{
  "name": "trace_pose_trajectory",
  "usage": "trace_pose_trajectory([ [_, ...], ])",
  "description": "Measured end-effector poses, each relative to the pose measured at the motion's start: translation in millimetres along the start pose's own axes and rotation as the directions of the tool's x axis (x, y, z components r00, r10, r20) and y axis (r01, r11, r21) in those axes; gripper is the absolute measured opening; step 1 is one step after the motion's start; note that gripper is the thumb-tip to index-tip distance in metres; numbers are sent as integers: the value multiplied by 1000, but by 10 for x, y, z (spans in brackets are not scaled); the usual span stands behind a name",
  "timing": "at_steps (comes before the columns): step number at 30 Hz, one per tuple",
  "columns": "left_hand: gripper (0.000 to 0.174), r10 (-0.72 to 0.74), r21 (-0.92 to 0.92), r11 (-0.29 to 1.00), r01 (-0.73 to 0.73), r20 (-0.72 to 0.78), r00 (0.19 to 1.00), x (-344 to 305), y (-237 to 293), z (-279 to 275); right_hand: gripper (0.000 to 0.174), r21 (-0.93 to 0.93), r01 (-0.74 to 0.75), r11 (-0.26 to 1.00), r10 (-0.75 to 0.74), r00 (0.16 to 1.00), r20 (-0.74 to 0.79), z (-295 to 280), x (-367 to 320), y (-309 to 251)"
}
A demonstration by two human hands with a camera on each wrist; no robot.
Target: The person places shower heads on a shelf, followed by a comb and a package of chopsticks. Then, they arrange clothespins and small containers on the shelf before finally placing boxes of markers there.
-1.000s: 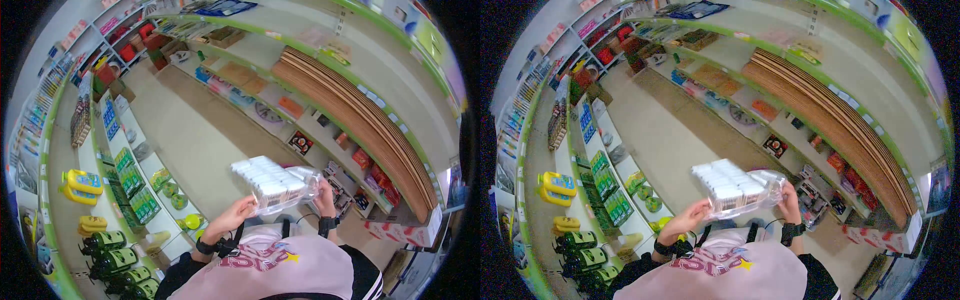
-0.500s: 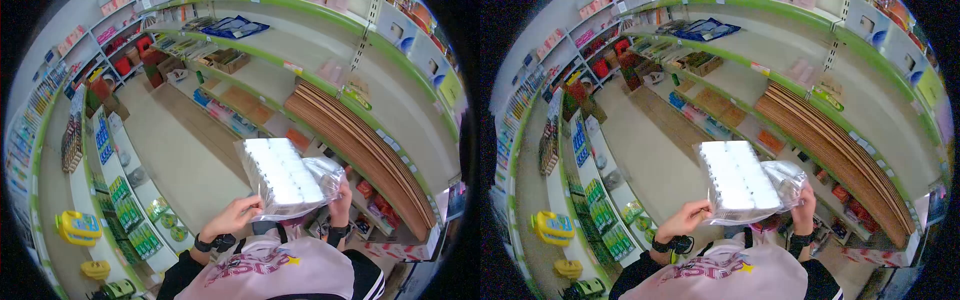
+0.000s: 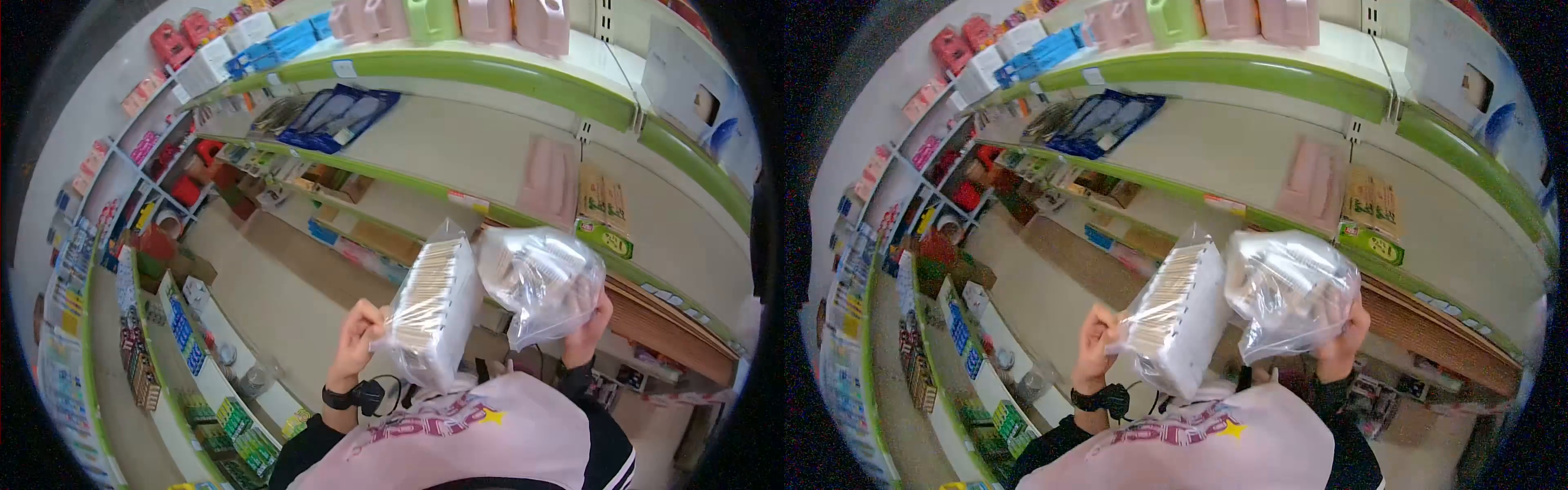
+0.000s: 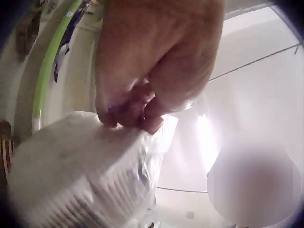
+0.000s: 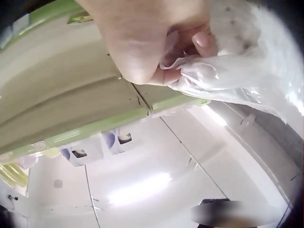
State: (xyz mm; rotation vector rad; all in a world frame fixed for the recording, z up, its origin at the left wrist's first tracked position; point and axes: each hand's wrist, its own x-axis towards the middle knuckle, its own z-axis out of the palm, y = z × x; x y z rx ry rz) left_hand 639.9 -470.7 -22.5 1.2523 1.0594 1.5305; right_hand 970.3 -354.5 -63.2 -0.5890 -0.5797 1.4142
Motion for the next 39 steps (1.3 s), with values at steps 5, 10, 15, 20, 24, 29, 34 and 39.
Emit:
trace_pose_trajectory([
  [5, 22, -246, -437, 856, 275, 123, 961, 658, -163, -38, 24, 153, 76, 985, -70, 997, -44, 401, 294, -4],
  [10, 23, -308, -330, 853, 404, 308, 900, 1310, 351, -418, 22, -3, 291, 957, -276, 905, -324, 755, 450, 95],
  [15, 25, -151, -386, 882, 270, 312, 938, 2347, 676, -826, 32, -341, 378, 861, -472, 842, -261, 642, 526, 337],
  [20, 33, -166, -668, 722, 178, 81, 983, 3141, -64, -1151, 35, -359, 442, 822, -550, 779, -301, 853, 616, 649],
  [24, 28, -123, -630, 777, -1, -154, 980, 3511, -970, -1293, 36, 218, 437, 873, -389, 892, -229, 1020, 928, 927],
  [29, 12, -68, -295, 952, 87, 73, 995, 3754, -1119, -1648, 37, 241, 457, 856, -479, 877, 40, 997, 1201, 1127],
  [34, 13, 55, 794, 548, -261, 278, 959, 3783, -805, -1923, 34, 331, 432, 839, -432, 898, -77, 1362, 1511, 1340],
  [39, 41, 400, 596, 601, -532, 352, 846, 3722, -726, -1726, 29, 166, 354, 920, -356, 934, -19, 1217, 1661, 1573],
])
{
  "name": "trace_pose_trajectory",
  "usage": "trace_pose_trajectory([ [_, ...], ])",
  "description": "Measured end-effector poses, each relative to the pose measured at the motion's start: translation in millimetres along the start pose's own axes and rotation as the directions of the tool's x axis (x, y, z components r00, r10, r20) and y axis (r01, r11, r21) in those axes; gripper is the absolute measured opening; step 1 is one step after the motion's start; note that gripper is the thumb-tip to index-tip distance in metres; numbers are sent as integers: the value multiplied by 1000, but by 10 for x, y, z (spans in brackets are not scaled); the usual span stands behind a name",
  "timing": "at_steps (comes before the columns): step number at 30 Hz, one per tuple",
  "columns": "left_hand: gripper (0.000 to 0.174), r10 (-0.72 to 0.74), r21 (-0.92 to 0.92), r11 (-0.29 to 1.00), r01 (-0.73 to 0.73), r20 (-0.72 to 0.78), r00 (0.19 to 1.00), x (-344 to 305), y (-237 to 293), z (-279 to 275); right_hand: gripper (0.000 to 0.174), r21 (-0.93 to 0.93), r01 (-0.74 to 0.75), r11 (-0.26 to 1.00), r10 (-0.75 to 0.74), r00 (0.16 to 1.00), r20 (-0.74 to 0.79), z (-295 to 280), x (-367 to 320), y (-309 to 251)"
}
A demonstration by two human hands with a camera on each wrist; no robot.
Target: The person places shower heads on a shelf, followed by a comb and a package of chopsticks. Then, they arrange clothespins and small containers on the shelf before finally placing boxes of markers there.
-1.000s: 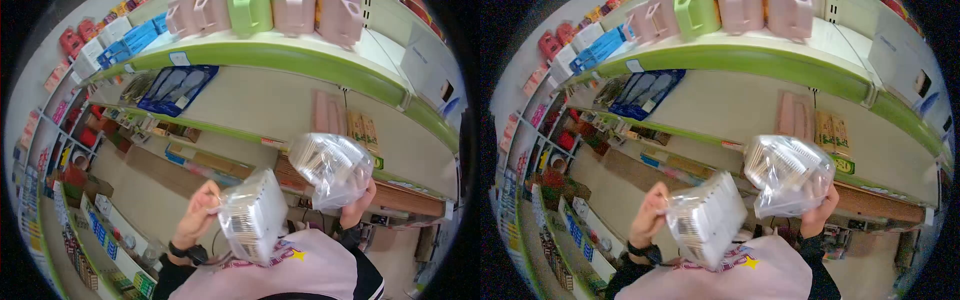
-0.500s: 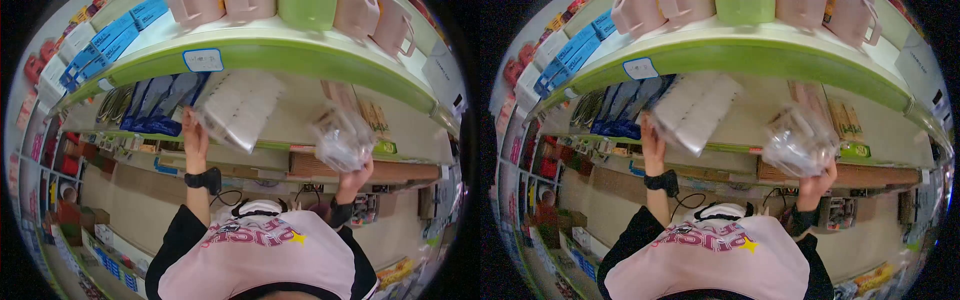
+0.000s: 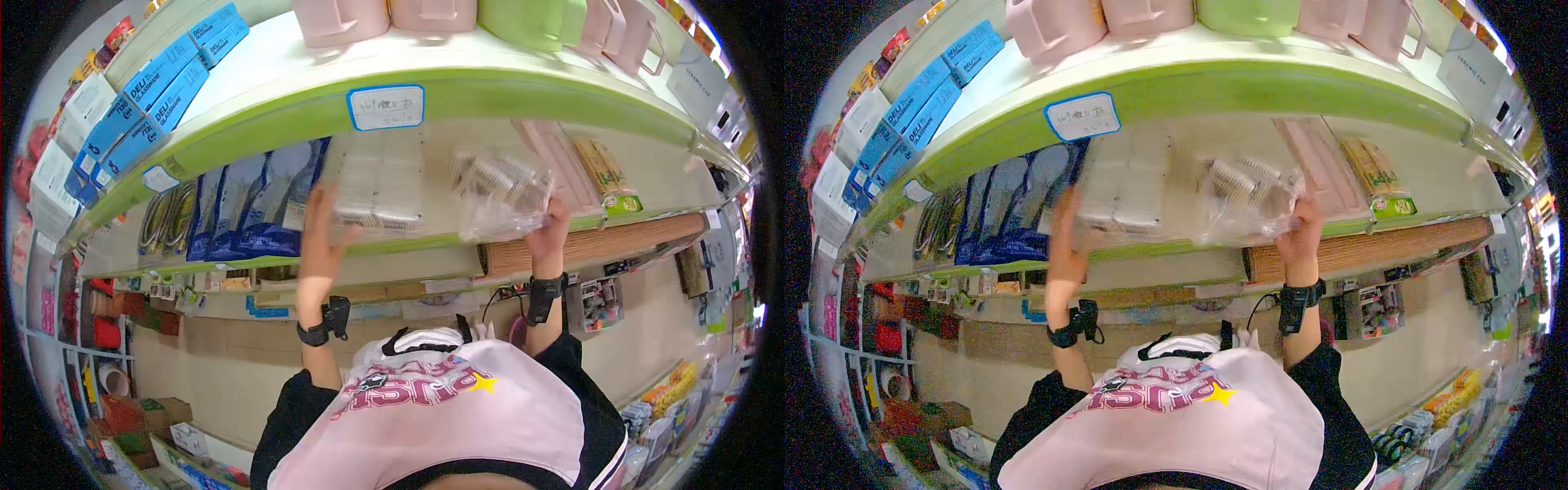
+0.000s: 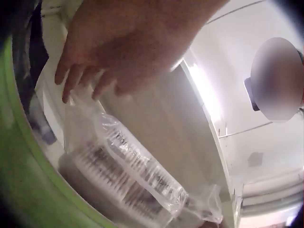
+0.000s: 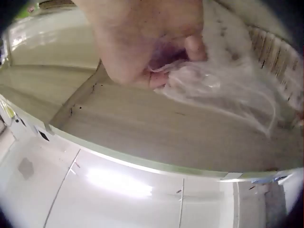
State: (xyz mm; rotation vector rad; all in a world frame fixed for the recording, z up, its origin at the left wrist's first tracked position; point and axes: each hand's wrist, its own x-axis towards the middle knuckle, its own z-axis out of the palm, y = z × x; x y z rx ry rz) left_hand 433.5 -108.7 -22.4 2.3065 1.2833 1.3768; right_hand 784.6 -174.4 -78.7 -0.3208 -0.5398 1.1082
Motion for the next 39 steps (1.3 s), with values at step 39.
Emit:
trace_pose_trajectory([
  [39, 51, -105, -148, 983, 107, 19, 994, -55, 1511, 1213, 59, -936, 27, 352, -215, 975, -53, 699, -208, -12],
])
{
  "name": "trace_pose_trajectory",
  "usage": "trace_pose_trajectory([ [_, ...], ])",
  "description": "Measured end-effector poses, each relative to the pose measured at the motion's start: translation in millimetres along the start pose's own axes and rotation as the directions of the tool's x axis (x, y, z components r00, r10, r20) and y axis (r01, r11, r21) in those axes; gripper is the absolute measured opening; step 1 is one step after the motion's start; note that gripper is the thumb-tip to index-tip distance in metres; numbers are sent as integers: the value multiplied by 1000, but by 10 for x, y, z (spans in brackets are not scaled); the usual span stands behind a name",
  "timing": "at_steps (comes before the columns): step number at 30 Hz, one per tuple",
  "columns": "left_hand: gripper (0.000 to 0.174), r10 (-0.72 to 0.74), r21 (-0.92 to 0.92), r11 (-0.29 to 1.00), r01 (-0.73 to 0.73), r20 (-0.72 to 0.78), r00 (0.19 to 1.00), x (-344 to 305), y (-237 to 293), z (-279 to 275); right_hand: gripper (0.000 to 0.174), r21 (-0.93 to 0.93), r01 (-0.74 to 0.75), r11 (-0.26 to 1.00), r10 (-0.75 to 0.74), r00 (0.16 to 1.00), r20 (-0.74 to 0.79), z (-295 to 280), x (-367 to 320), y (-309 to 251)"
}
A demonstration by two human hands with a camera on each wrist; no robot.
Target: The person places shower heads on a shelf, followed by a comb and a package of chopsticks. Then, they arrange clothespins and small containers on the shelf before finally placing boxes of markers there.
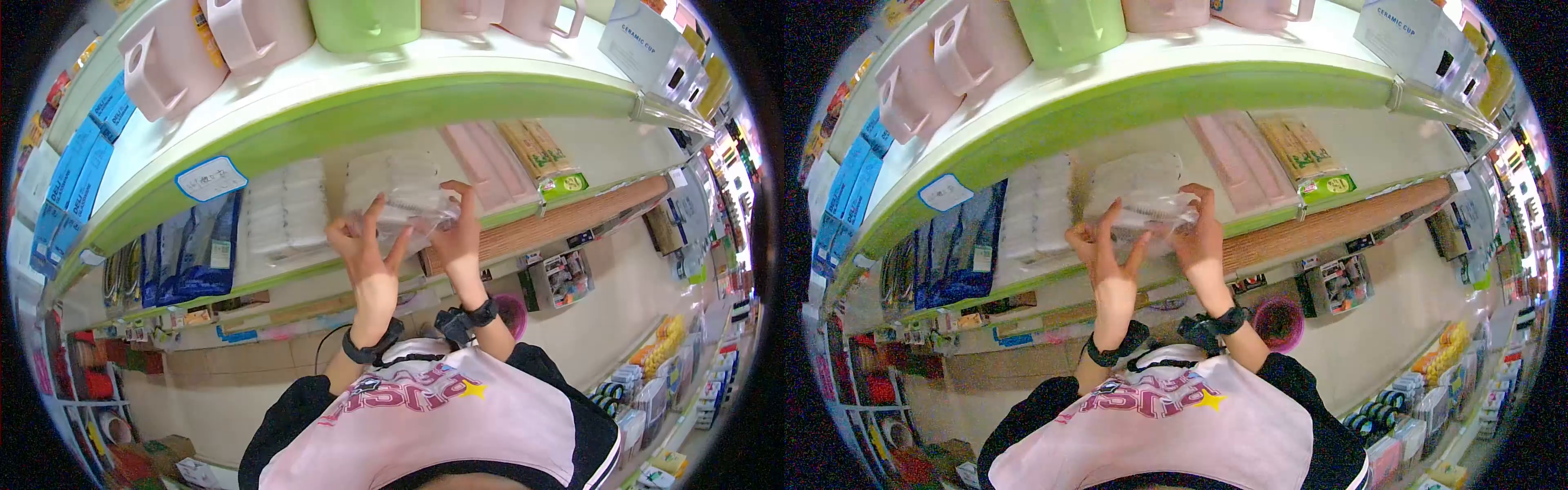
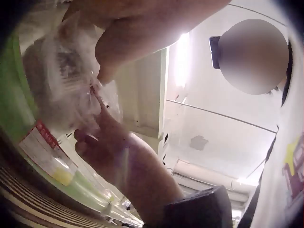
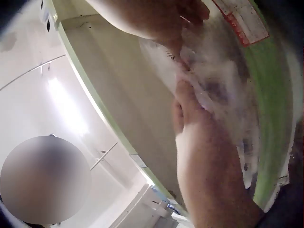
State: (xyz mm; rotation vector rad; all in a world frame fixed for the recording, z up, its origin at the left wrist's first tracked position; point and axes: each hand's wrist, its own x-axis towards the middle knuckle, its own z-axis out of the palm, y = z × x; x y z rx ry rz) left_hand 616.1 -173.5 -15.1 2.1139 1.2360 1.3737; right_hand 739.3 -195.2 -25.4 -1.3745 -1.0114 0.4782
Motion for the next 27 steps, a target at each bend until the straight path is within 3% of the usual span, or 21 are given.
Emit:
trace_pose_trajectory([
  [2, 46, -81, 4, 997, 81, -19, 997, -9, -50, 10, 58, 18, -1, 1000, 2, 999, -37, 82, 12, 23],
  [4, 44, -76, 34, 996, 78, -59, 995, -9, -25, -4, 58, -264, 29, 964, -47, 997, -62, 115, 11, 33],
  [8, 36, -25, 115, 992, 48, -189, 982, 42, 60, -36, 59, -227, -68, 971, 57, 997, -57, -49, -70, -237],
  [9, 36, -26, 118, 992, 50, -197, 980, 55, 50, -43, 59, -442, 173, 880, -224, 972, -66, -66, -67, -286],
  [10, 34, -64, 50, 996, 73, -159, 985, 57, 43, -41, 59, -632, 365, 684, -482, 876, -16, -77, -66, -313],
  [11, 31, -102, -19, 995, 100, -112, 989, 35, 41, -36, 56, -590, 442, 676, -483, 870, 97, -54, -63, -325],
  [12, 31, -108, -21, 994, 106, -106, 989, 28, 30, -20, 56, -593, 437, 676, -477, 873, 99, -30, -40, -327],
  [14, 29, 0, -23, 1000, -3, -154, 988, 69, -37, 7, 53, -544, 668, 508, -549, 738, 392, 39, 48, -325],
  [19, 25, 12, -41, 999, -18, -138, 990, 111, -182, -60, 42, -535, 725, 433, -550, 683, 481, 60, 250, -221],
  [21, 25, -15, -30, 999, 12, -111, 994, 119, -215, -82, 39, -586, 735, 343, -443, 676, 588, 20, 306, -312],
  [24, 28, 41, -95, 994, -50, -95, 995, 134, -246, -80, 39, -586, 770, 252, -466, 627, 624, -14, 381, -388],
  [27, 37, 17, 35, 999, -17, 3, 1000, 156, -171, -160, 44, -519, 794, 317, -473, 607, 638, -22, 399, -360],
])
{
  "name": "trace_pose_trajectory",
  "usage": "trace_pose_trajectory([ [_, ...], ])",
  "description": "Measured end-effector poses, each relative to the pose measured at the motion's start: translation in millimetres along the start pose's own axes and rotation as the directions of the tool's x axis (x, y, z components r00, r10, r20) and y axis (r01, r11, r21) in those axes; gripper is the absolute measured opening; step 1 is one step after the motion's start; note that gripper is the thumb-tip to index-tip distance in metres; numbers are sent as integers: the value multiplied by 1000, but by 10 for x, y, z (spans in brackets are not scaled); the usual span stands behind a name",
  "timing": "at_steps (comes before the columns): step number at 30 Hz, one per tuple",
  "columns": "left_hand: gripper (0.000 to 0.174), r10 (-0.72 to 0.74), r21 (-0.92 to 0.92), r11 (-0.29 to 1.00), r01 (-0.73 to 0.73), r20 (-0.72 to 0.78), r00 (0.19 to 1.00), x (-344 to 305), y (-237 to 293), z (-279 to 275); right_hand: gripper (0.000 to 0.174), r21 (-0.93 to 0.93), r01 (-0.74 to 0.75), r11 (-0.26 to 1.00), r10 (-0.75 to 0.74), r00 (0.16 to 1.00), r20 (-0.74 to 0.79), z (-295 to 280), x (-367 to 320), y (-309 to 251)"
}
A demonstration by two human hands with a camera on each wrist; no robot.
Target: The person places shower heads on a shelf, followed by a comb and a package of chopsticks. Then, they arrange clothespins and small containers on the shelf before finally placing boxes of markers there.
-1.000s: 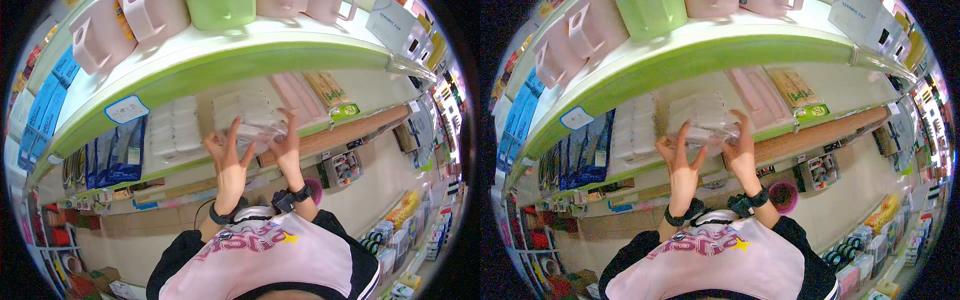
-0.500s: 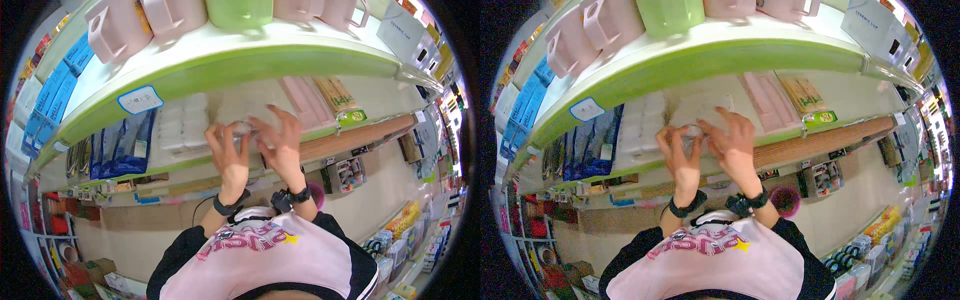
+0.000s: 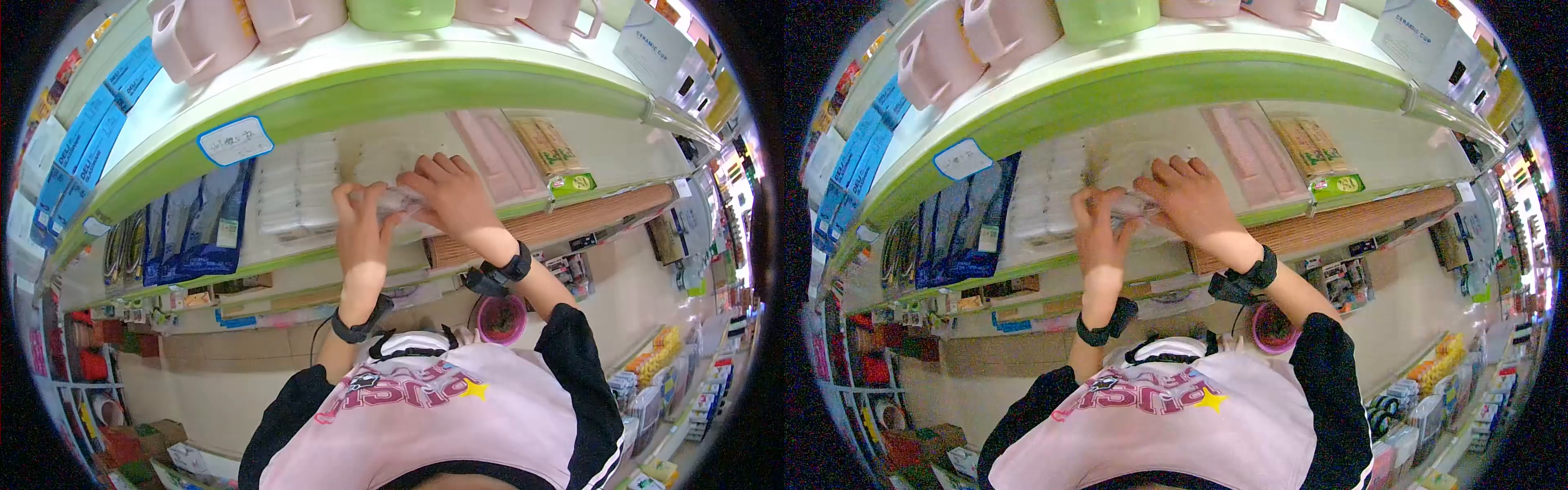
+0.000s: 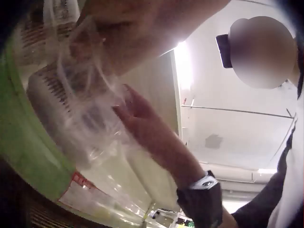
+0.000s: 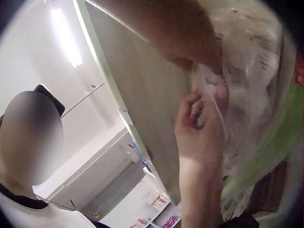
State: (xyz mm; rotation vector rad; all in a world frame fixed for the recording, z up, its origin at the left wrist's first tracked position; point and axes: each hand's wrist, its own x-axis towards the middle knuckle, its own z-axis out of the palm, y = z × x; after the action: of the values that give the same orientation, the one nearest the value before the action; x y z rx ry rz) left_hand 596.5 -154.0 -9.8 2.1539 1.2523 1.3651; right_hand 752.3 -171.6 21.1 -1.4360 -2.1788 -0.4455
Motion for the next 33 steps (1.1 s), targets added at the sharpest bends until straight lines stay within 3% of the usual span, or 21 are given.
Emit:
trace_pose_trajectory([
  [2, 39, -84, 21, 996, 82, 133, 988, -7, 10, -32, 43, 15, 7, 1000, -7, 1000, -15, 30, 1, 1],
  [7, 34, -13, 6, 1000, 12, 87, 996, -25, -116, -2, 44, -28, 74, 997, -74, 997, 4, 37, 38, 45],
  [9, 32, 23, -2, 1000, -23, 59, 998, -11, -152, 35, 45, -94, 212, 973, -207, 977, 60, 87, 84, 104],
  [10, 30, 34, 0, 999, -34, -5, 999, -15, -142, 83, 45, -92, 209, 973, -205, 977, 57, 80, 116, 149],
  [12, 27, 44, -1, 999, -44, -68, 997, -44, -127, 183, 45, -88, 362, 928, -346, 925, 159, 37, 160, 243],
  [15, 25, 7, 55, 998, -4, -57, 998, -67, -114, 293, 43, -131, 444, 887, -397, 875, 279, 18, 157, 290],
  [19, 20, 103, 69, 993, -100, -34, 994, -64, -99, 254, 48, -112, 476, 872, -449, 870, 203, 61, 21, 454],
  [22, 18, 87, 74, 993, -88, 17, 996, -149, -115, 156, 58, 235, 139, 962, -190, 959, 209, -56, -185, 401],
  [23, 18, 45, 60, 997, -47, 40, 998, -163, -130, 132, 58, 235, 144, 961, -194, 959, 205, -86, -238, 340],
  [25, 17, 38, 47, 998, -37, -6, 999, -147, -171, 105, 52, 520, -34, 854, -45, 990, 137, -166, -332, 205],
  [27, 17, 30, 26, 999, -28, -52, 998, -153, -154, 105, 49, 570, -96, 816, -24, 980, 200, -46, -377, 269],
  [29, 18, -29, -17, 999, 29, -38, 999, -170, -93, 61, 62, 692, -214, 689, 132, 977, 170, 342, -490, 520],
  [30, 18, -25, -11, 1000, 24, -38, 999, -182, -68, 27, 62, 696, -210, 687, 132, 978, 164, 327, -436, 427],
  [32, 25, -21, -73, 997, 20, -7, 1000, -224, -36, -61, 73, 624, -474, 621, 549, 831, 86, 266, -262, 128],
  [33, 25, -21, -63, 998, 20, -11, 1000, -239, -48, -133, 73, 632, -468, 618, 545, 834, 85, 264, -222, 73],
])
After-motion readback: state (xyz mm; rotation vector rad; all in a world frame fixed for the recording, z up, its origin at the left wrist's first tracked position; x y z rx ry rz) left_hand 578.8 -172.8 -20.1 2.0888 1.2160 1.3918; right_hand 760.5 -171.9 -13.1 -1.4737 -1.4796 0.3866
